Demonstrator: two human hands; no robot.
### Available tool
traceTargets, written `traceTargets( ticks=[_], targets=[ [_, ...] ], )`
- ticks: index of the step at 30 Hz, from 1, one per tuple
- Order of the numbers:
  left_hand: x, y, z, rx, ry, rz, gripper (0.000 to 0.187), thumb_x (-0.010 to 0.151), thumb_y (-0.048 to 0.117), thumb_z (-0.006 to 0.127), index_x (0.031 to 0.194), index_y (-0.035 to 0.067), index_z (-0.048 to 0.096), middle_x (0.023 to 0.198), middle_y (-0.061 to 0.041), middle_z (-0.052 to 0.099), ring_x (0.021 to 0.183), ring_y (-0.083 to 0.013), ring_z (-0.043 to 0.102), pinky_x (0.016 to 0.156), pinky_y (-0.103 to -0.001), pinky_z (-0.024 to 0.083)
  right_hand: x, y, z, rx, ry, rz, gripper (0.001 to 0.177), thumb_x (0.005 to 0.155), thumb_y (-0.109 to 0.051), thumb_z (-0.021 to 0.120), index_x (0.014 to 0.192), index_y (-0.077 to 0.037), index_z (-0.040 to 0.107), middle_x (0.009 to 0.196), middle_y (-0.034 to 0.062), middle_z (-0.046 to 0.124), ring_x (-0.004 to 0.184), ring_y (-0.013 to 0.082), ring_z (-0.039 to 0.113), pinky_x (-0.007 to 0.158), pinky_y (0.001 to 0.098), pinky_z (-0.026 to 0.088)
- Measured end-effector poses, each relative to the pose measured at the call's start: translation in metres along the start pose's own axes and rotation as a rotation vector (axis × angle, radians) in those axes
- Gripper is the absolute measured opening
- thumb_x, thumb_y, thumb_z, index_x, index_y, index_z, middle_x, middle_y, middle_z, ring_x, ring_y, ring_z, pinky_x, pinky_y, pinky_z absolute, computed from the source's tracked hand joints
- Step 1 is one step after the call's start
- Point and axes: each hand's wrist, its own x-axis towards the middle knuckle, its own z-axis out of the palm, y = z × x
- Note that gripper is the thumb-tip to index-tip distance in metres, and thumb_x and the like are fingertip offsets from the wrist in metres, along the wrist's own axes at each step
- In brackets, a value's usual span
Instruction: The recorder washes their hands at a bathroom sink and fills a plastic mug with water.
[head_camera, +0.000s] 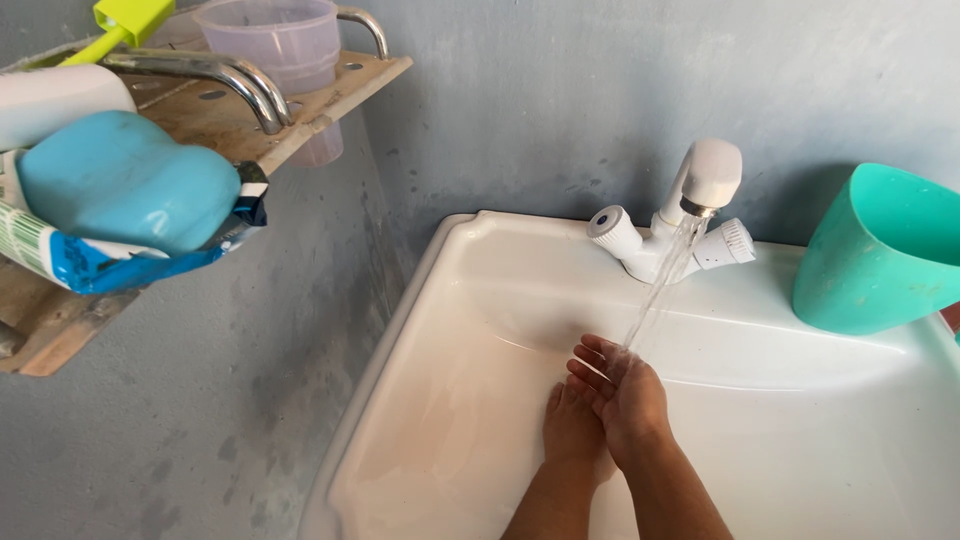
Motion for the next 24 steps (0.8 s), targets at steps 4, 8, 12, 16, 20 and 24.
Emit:
traceTargets(
  ticks=[4, 8, 12, 16, 20, 24],
  targets=[
    [0.002, -0.001, 0.002, 0.005, 0.054, 0.020, 0.074, 0.096, 0.036, 0.052, 0.159, 0.010, 0.022, 0.165, -0.008, 0.024, 0.155, -0.0222, 0.015, 0.125, -0.043, 0.008, 0.021, 0.015, -0.012, 0.025, 0.021, -0.007, 0.042, 0.102, -0.015, 0.031, 0.124, 0.001, 0.062, 0.111, 0.0158, 0.067, 0.096, 0.0217, 0.065, 0.089, 0.0348, 0.058],
    [0.002, 0.002, -0.002, -0.035, 0.049, -0.027, 0.068, 0.101, 0.032, 0.052, 0.159, 0.011, 0.022, 0.165, -0.006, 0.026, 0.156, -0.0216, 0.015, 0.128, -0.041, 0.006, 0.036, 0.025, -0.023, 0.113, 0.013, -0.016, 0.024, 0.103, -0.018, 0.038, 0.094, -0.006, 0.057, 0.076, 0.0043, 0.056, 0.058, 0.0120, 0.042, 0.052, 0.0271, 0.038],
    [-0.014, 0.014, -0.027, -0.016, -0.029, -0.059, 0.075, 0.099, 0.033, 0.056, 0.158, 0.019, 0.013, 0.166, 0.000, 0.021, 0.156, -0.0193, 0.011, 0.127, -0.039, 0.005, 0.017, 0.010, -0.015, 0.147, 0.033, 0.031, 0.027, 0.102, -0.016, 0.033, 0.080, -0.008, 0.048, 0.064, 0.0011, 0.044, 0.046, 0.0085, 0.027, 0.040, 0.0251, 0.026],
    [-0.006, 0.009, -0.016, -0.066, 0.010, -0.066, 0.073, 0.097, 0.033, 0.059, 0.157, 0.016, 0.021, 0.163, -0.001, 0.024, 0.154, -0.0190, 0.013, 0.126, -0.040, 0.007, 0.020, 0.009, -0.019, 0.156, 0.025, 0.029, 0.026, 0.100, -0.010, 0.030, 0.081, -0.008, 0.047, 0.065, 0.0016, 0.043, 0.046, 0.0082, 0.026, 0.040, 0.0250, 0.025],
    [-0.001, 0.001, -0.013, -0.165, 0.258, -0.060, 0.028, 0.097, 0.026, 0.061, 0.121, 0.011, 0.062, 0.139, -0.004, 0.052, 0.131, -0.0228, 0.046, 0.113, -0.041, 0.036, 0.027, 0.007, -0.026, 0.515, -0.018, 0.052, 0.025, 0.100, -0.010, 0.029, 0.081, -0.010, 0.044, 0.064, 0.0010, 0.042, 0.046, 0.0087, 0.026, 0.040, 0.0240, 0.025],
    [-0.003, 0.001, -0.014, -0.412, 0.518, -0.026, 0.010, 0.095, 0.018, 0.062, 0.095, 0.009, 0.066, 0.100, -0.005, 0.067, 0.097, -0.0233, 0.066, 0.082, -0.041, 0.058, 0.021, 0.000, -0.025, 0.645, 0.023, 0.082, 0.027, 0.103, -0.014, 0.030, 0.080, -0.008, 0.044, 0.063, 0.0004, 0.041, 0.046, 0.0080, 0.025, 0.040, 0.0232, 0.025]
  ],
)
